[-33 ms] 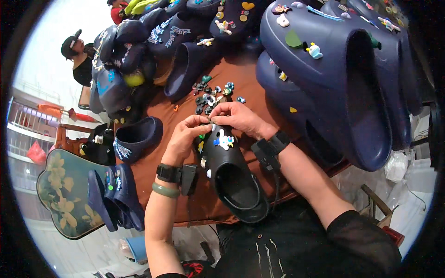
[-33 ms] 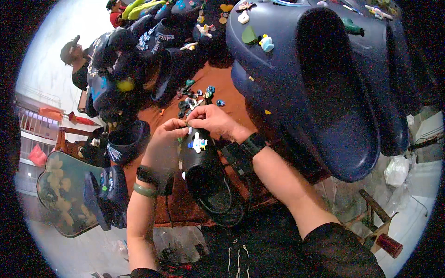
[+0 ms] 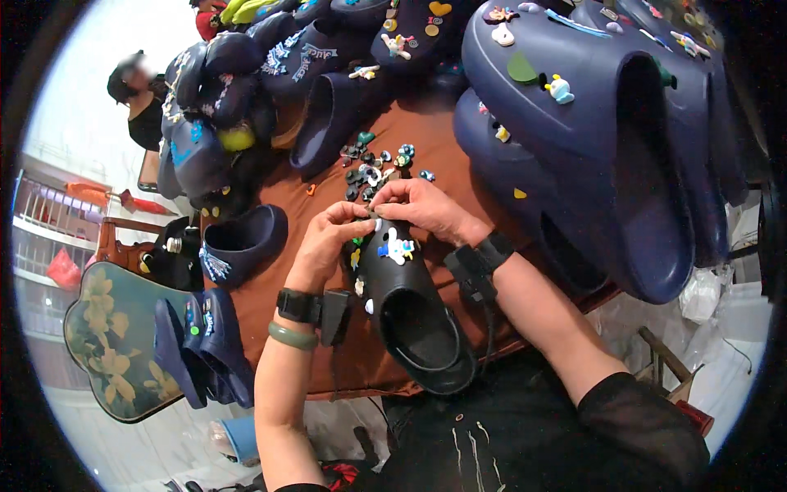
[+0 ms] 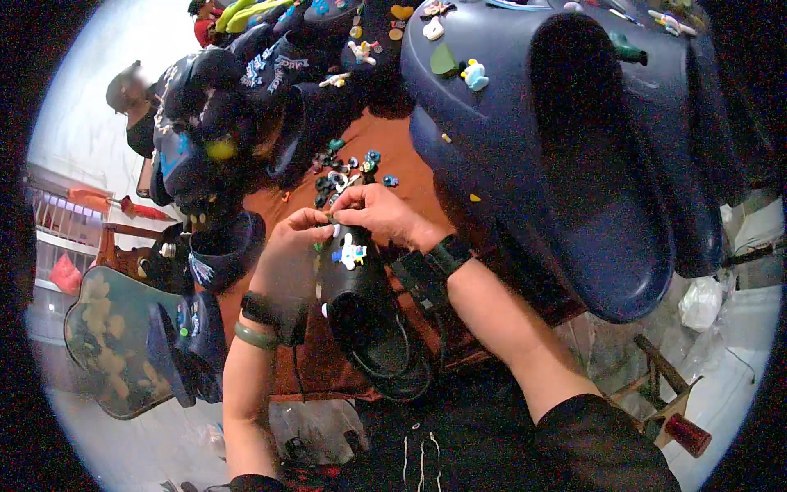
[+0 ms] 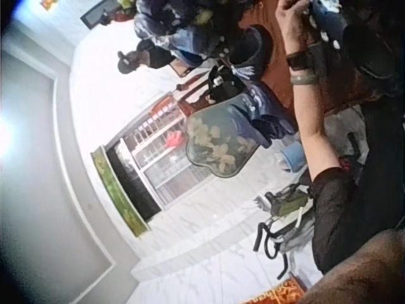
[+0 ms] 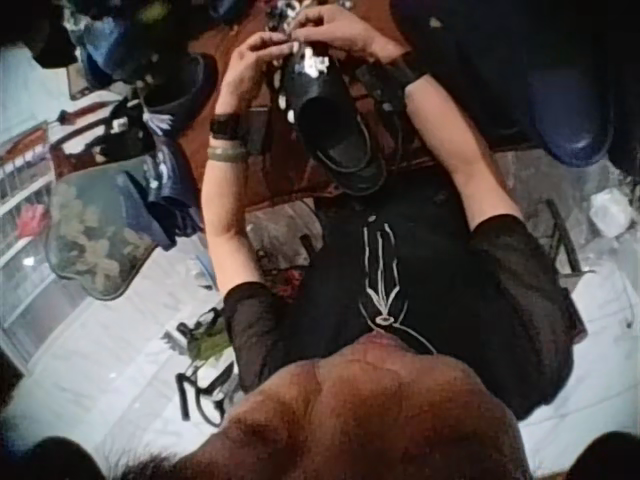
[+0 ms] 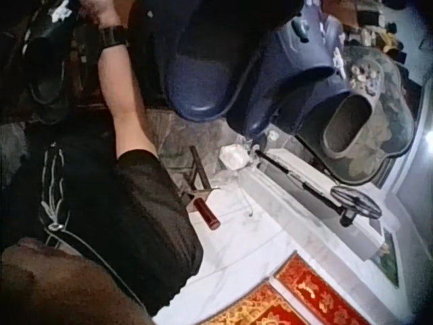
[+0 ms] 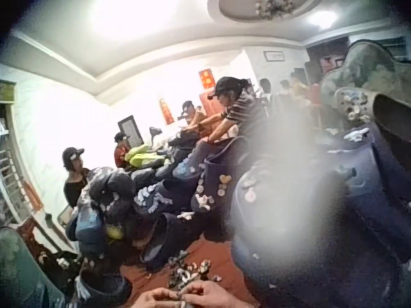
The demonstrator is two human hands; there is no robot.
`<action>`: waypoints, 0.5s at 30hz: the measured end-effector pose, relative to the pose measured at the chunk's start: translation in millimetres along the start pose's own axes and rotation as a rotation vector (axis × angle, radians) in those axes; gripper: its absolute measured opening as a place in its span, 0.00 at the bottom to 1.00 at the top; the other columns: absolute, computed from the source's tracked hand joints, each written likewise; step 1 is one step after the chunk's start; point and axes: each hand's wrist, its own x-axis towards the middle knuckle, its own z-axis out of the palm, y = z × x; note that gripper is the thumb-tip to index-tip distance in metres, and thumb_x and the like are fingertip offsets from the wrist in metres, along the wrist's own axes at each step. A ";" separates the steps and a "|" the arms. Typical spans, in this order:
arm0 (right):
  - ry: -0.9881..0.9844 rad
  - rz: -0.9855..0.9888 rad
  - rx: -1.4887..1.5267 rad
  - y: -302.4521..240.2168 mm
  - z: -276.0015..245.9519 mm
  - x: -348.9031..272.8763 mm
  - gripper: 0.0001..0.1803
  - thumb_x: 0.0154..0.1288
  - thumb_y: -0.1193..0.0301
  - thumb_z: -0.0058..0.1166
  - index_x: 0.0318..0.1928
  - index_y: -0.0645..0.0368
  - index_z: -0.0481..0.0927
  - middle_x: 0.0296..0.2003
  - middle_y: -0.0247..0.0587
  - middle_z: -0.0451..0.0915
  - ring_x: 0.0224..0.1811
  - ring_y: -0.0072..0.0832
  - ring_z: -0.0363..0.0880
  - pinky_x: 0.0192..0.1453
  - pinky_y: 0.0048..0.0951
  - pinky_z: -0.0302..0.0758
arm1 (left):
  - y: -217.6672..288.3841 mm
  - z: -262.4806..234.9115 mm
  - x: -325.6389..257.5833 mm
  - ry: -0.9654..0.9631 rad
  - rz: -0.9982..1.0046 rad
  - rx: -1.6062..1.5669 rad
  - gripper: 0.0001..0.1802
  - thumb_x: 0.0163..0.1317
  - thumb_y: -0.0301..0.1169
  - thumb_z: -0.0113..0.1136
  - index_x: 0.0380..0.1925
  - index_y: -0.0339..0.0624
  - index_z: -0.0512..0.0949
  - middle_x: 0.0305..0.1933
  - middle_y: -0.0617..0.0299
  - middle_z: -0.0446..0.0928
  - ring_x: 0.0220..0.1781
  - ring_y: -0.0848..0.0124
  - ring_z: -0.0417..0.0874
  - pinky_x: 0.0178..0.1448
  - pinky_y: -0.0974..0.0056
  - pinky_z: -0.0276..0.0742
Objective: The person is manually inserting small decorative charms into the ventilation holes of foam clogs.
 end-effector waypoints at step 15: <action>0.364 -0.058 0.029 -1.3 5.4 2.0 0.09 0.67 0.68 0.55 0.37 0.61 0.80 0.28 0.24 0.76 0.28 0.12 0.69 0.31 0.16 0.66 | -31.0 -39.2 -57.0 0.364 0.142 -0.130 0.07 0.61 0.31 0.63 0.37 0.43 0.77 0.29 0.72 0.75 0.24 0.83 0.72 0.27 0.75 0.68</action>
